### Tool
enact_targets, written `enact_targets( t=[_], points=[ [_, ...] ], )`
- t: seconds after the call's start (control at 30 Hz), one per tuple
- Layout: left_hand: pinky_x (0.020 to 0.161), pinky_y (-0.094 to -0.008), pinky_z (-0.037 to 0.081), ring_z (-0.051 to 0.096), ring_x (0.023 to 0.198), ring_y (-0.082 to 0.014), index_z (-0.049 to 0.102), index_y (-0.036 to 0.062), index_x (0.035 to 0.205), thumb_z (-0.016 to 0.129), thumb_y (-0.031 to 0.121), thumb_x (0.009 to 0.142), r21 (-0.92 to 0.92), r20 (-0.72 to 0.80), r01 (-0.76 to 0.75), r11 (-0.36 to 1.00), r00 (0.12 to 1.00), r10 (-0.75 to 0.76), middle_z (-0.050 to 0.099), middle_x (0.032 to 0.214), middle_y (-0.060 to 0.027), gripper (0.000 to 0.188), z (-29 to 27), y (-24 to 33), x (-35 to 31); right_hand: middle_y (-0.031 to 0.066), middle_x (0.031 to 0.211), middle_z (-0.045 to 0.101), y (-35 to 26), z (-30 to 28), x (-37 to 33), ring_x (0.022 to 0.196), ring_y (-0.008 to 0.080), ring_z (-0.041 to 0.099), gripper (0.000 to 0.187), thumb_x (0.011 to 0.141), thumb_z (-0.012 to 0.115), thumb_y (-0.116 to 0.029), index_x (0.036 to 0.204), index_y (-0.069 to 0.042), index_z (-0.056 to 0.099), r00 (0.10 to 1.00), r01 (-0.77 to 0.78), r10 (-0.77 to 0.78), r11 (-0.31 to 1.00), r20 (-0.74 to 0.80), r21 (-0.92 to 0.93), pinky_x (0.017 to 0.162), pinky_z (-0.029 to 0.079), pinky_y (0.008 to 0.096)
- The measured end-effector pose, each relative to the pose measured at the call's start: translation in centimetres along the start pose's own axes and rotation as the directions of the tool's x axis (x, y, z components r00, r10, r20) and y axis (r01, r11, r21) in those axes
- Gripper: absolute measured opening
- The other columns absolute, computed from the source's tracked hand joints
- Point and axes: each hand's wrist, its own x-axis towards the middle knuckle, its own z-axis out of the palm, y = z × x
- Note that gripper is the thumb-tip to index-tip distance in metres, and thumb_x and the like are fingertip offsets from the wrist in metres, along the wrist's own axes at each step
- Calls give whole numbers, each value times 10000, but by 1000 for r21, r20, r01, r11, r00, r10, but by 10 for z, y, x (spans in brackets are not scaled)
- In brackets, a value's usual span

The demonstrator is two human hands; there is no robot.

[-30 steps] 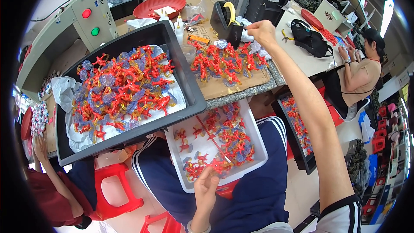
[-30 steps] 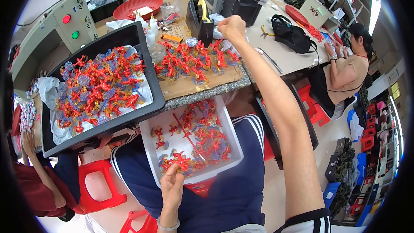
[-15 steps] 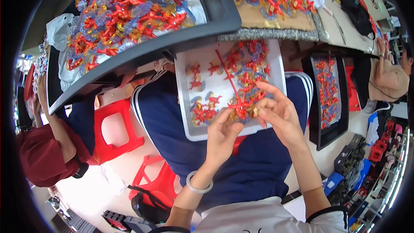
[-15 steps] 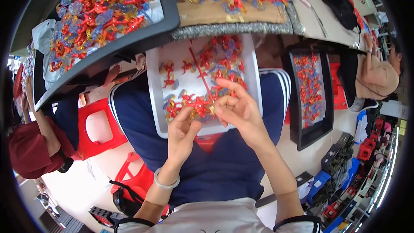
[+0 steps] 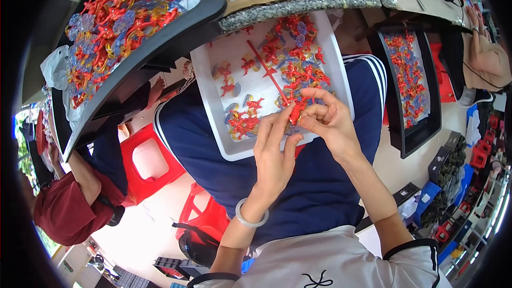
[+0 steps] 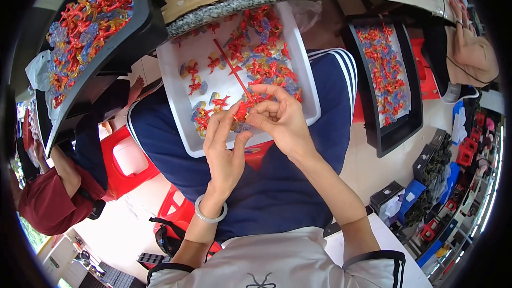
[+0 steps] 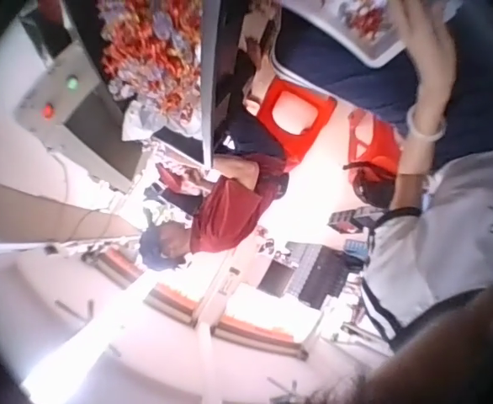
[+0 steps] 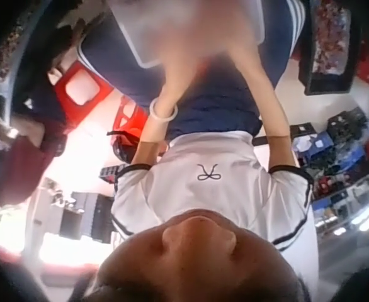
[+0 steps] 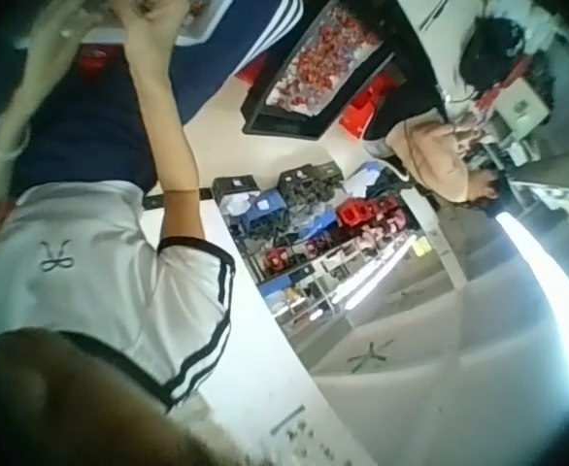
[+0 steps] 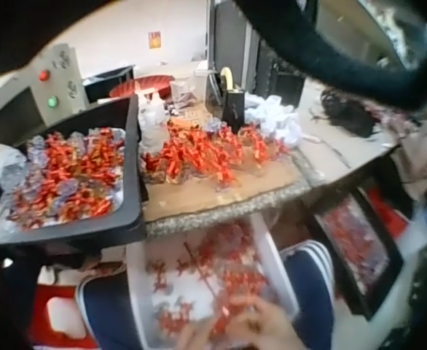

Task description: The person paints small plastic toy figures with a paint brush, using paint from a paint tray.

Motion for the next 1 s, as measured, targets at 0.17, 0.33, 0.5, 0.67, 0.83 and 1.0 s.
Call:
enact_targets(
  t=[0.17, 0.33, 0.5, 0.67, 0.83, 1.0],
  points=[
    [764, -341, 479, 568, 875, -273, 562, 31, 1268, 686, -70, 741, 103, -5, -125, 987, 992, 126, 563, 1011, -133, 551, 4, -2, -3, 53, 783, 661, 4, -4, 0, 710, 69, 609, 473, 804, 705, 16, 1221, 36, 483, 999, 17, -16, 1000, 41, -20, 658, 476, 198],
    [799, -323, 477, 575, 899, -263, 556, 3, 1262, 694, -43, 756, 84, 29, -87, 993, 996, 85, 561, 1017, -134, 527, 0, 2, -7, -8, 738, 607, -7, -5, -5, 675, 36, 548, 453, 822, 715, -45, 1216, 9, 498, 998, -15, 33, 946, 50, -324, 643, 432, 184],
    [855, -289, 479, 566, 1004, -207, 543, -22, 1247, 672, 14, 830, -491, 126, 236, 839, 972, -199, 530, 1123, -117, 438, -3, -14, -13, 24, 852, 646, 0, -13, 1, 752, 53, 587, 456, 836, 706, -64, 1244, -4, 510, 988, 106, -61, 933, 139, -343, 667, 454, 197],
    [886, -310, 489, 506, 1166, -239, 538, -42, 1237, 634, 19, 866, -407, 114, 72, 910, 993, -28, 406, 1323, -152, 388, 0, -7, -3, 75, 1014, 674, -13, -17, -6, 896, 107, 635, 384, 852, 683, -64, 1212, 27, 583, 981, 78, -31, 967, 191, -244, 775, 512, 245],
    [852, -301, 513, 522, 1158, -260, 323, 6, 1421, 606, 0, 868, -95, 166, -59, 994, 983, 74, 320, 1420, -201, 621, -5, -4, -10, 55, 900, 684, 18, -14, -6, 839, 118, 643, 213, 845, 685, -54, 1030, 44, 648, 989, 56, -14, 956, 145, -287, 758, 517, 266],
    [777, -288, 526, 661, 888, -223, 109, 49, 1503, 567, 26, 885, -358, 104, 111, 927, 991, -78, 346, 1423, -211, 769, -8, -9, -8, 64, 919, 668, -47, -29, 10, 845, 110, 625, 170, 841, 674, -32, 996, 34, 652, 845, 469, -516, 841, -141, -271, 748, 493, 235]
  ],
)
